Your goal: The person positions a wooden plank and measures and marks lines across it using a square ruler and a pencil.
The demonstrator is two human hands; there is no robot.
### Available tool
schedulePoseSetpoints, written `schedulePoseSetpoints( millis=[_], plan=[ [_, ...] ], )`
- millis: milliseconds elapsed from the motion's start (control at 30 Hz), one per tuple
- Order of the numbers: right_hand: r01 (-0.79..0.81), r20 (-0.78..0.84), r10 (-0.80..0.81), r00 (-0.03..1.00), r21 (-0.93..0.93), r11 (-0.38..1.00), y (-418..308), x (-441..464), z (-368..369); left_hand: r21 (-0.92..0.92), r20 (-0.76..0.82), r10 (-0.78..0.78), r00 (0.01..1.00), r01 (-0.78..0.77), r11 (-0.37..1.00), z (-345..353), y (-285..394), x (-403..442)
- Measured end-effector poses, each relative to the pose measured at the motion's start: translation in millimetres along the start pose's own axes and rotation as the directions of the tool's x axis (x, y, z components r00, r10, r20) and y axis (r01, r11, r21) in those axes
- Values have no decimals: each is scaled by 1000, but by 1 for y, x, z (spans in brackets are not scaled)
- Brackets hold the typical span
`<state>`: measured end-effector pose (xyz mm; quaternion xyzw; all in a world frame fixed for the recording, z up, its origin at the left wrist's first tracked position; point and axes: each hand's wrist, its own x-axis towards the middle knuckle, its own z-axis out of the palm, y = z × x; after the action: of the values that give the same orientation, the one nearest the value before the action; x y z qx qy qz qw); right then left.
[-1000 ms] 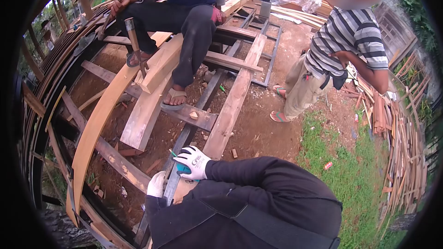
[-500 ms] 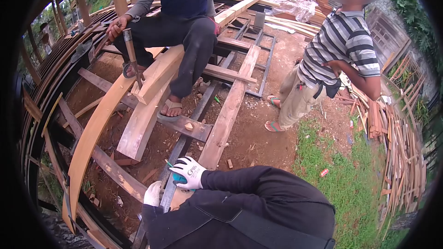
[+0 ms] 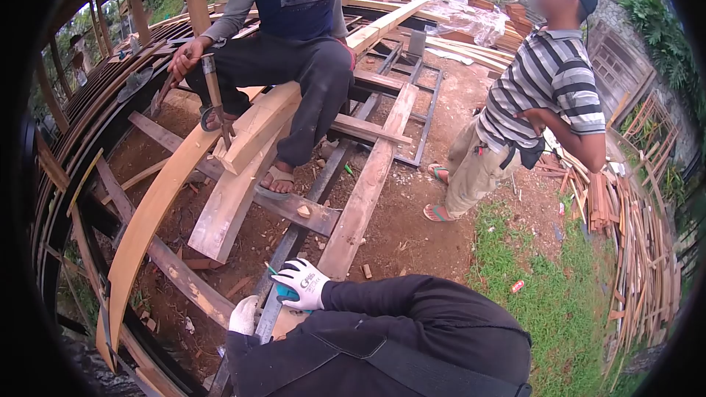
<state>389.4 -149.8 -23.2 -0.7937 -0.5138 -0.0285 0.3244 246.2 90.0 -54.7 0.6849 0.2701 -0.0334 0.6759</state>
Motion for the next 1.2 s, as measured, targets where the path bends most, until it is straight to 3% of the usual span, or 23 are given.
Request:
schedulePoseSetpoints(
  millis=[167,267,667,767,1200],
  plan=[
    [6,2,-6,1000,11,1000,1,1,2,28,38,112,993,-113,993,-4,-6,3],
    [-32,63,32,998,-4,999,1,1,1,-52,-4,22,1000,-22,998,-1,-7,4],
    [3,2,-3,1000,7,1000,1,1,1,41,5,72,997,-72,997,0,4,-1],
    [6,-1,-6,1000,7,1000,1,1,2,-12,-11,8,1000,-8,1000,0,-2,2],
    [14,0,-14,1000,-6,1000,-1,2,-1,-32,5,49,999,-49,998,-1,-7,4]
  ],
)
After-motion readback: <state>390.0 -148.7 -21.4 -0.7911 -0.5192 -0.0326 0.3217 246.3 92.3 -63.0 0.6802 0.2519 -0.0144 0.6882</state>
